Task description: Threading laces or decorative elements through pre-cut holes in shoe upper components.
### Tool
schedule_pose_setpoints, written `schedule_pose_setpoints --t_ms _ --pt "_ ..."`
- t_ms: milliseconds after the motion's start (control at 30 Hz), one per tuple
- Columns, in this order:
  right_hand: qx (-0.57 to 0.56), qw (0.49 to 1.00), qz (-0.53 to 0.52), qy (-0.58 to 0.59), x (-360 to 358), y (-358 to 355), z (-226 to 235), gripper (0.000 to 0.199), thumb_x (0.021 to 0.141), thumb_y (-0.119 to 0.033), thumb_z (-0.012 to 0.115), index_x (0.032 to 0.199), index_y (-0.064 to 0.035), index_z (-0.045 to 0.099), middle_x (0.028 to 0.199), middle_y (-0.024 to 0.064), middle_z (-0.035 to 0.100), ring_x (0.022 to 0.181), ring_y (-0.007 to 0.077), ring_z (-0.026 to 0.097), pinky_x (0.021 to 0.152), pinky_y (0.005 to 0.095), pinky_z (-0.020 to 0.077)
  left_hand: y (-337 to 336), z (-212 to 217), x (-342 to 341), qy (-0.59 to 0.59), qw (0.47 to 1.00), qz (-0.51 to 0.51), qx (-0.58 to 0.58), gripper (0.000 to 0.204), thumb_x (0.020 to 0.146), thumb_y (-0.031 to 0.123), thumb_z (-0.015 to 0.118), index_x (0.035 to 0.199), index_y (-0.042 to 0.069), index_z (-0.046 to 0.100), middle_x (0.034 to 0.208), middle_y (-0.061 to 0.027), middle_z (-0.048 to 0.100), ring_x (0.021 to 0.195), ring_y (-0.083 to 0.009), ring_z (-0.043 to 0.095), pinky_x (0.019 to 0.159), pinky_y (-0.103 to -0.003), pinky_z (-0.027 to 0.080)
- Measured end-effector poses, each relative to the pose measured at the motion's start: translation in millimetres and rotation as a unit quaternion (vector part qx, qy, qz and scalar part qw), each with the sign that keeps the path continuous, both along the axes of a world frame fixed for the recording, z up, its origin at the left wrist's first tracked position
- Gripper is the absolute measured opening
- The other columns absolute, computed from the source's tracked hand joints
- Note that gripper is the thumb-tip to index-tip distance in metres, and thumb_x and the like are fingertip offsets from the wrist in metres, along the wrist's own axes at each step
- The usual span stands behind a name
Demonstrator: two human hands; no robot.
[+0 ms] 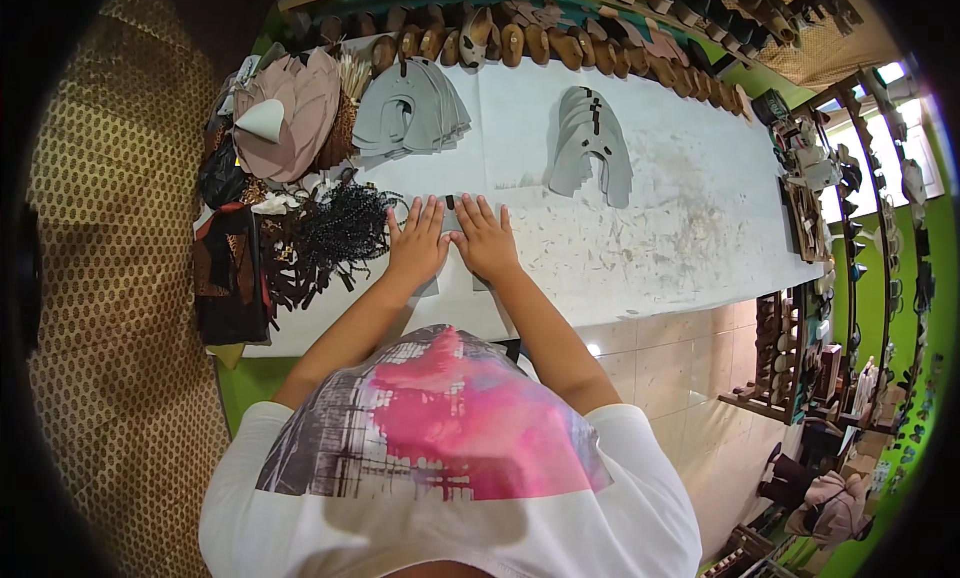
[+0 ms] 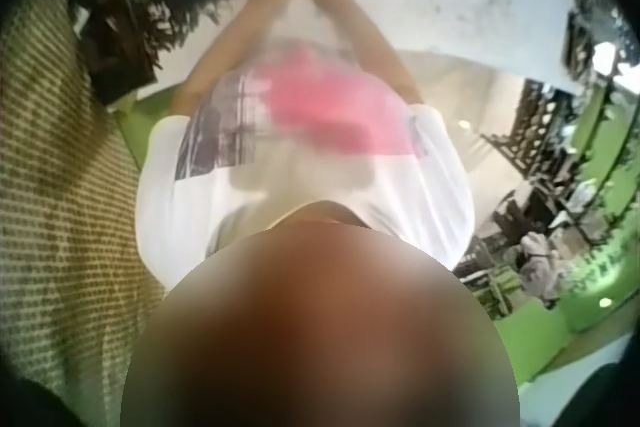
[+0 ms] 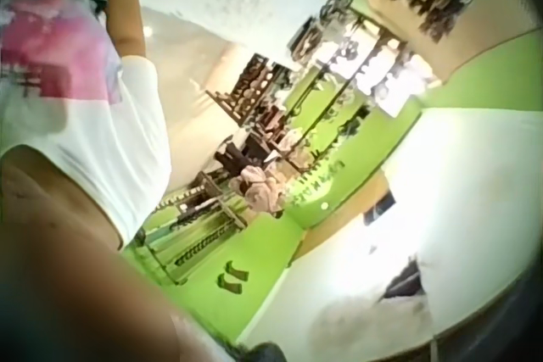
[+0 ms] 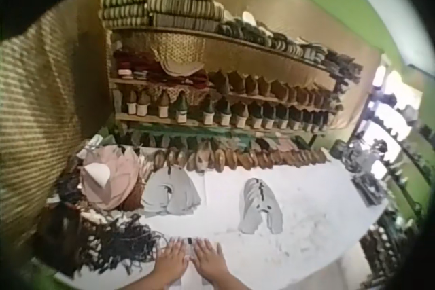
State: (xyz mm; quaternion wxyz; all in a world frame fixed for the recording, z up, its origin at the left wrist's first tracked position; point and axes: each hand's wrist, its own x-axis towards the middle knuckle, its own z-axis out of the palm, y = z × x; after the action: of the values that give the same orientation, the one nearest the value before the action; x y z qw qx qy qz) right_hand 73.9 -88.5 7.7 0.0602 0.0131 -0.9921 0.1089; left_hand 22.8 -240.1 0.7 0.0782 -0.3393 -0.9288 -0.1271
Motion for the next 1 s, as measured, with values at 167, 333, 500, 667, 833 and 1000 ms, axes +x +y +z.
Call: schedule_pose_setpoints --t_ms 167,333,500,667,833,1000 --pt "-0.016 0.999 -0.014 -0.042 -2.4 -5.4 16.0 0.055 0.090 -0.045 0.038 0.137 -0.0162 0.036 0.144 0.0059 0.031 0.133 0.0253 0.028 0.105 0.0576 0.0169 -3.7 4.1 5.6 -0.019 0.999 0.014 -0.037 0.057 0.087 0.035 0.045 0.135 0.006 0.036 0.143 -0.0088 0.033 0.133 -0.0264 0.027 0.105 -0.060 0.004" --pt "0.038 0.998 -0.028 -0.039 -11.5 -14.3 21.5 0.054 0.089 -0.046 0.040 0.134 -0.0160 0.040 0.138 0.0073 0.037 0.128 0.0267 0.032 0.102 0.0608 0.0191 -6.6 5.2 14.0 -0.036 0.999 0.011 -0.029 0.058 0.087 0.035 0.045 0.136 0.005 0.035 0.144 -0.0090 0.029 0.134 -0.0268 0.024 0.105 -0.060 0.002" --pt "0.037 0.997 -0.055 -0.039 -22.0 -18.6 23.1 0.057 0.087 -0.048 0.043 0.132 -0.0145 0.042 0.131 0.0083 0.042 0.123 0.0277 0.037 0.101 0.0629 0.0196 -5.8 4.3 15.1 -0.051 0.998 0.015 -0.023 0.060 0.086 0.036 0.046 0.136 0.005 0.035 0.144 -0.0087 0.029 0.135 -0.0271 0.022 0.104 -0.060 0.001" --pt "-0.018 0.998 -0.049 -0.027 -18.8 -13.4 23.6 0.060 0.085 -0.050 0.046 0.133 -0.0147 0.041 0.132 0.0075 0.042 0.122 0.0277 0.037 0.100 0.0643 0.0194 -7.5 0.4 16.2 -0.033 0.999 0.021 0.016 0.055 0.086 0.035 0.046 0.135 0.011 0.038 0.142 -0.0094 0.033 0.133 -0.0293 0.025 0.103 -0.063 0.004" --pt "-0.033 0.998 -0.033 -0.030 5.2 -5.4 11.9 0.056 0.087 -0.050 0.043 0.133 -0.0175 0.042 0.141 0.0060 0.034 0.130 0.0266 0.031 0.100 0.0649 0.0177 -5.7 3.0 15.2 -0.012 1.000 0.014 0.020 0.051 0.086 0.034 0.047 0.134 0.018 0.041 0.139 -0.0103 0.037 0.131 -0.0314 0.029 0.101 -0.065 0.006" --pt "0.020 0.996 -0.049 -0.072 5.3 -11.5 18.7 0.056 0.088 -0.050 0.042 0.135 -0.0202 0.040 0.144 0.0061 0.030 0.133 0.0262 0.027 0.101 0.0644 0.0152 -5.7 3.6 13.8 0.000 1.000 0.015 0.011 0.050 0.086 0.034 0.047 0.133 0.018 0.042 0.139 -0.0108 0.038 0.130 -0.0317 0.030 0.101 -0.065 0.006"
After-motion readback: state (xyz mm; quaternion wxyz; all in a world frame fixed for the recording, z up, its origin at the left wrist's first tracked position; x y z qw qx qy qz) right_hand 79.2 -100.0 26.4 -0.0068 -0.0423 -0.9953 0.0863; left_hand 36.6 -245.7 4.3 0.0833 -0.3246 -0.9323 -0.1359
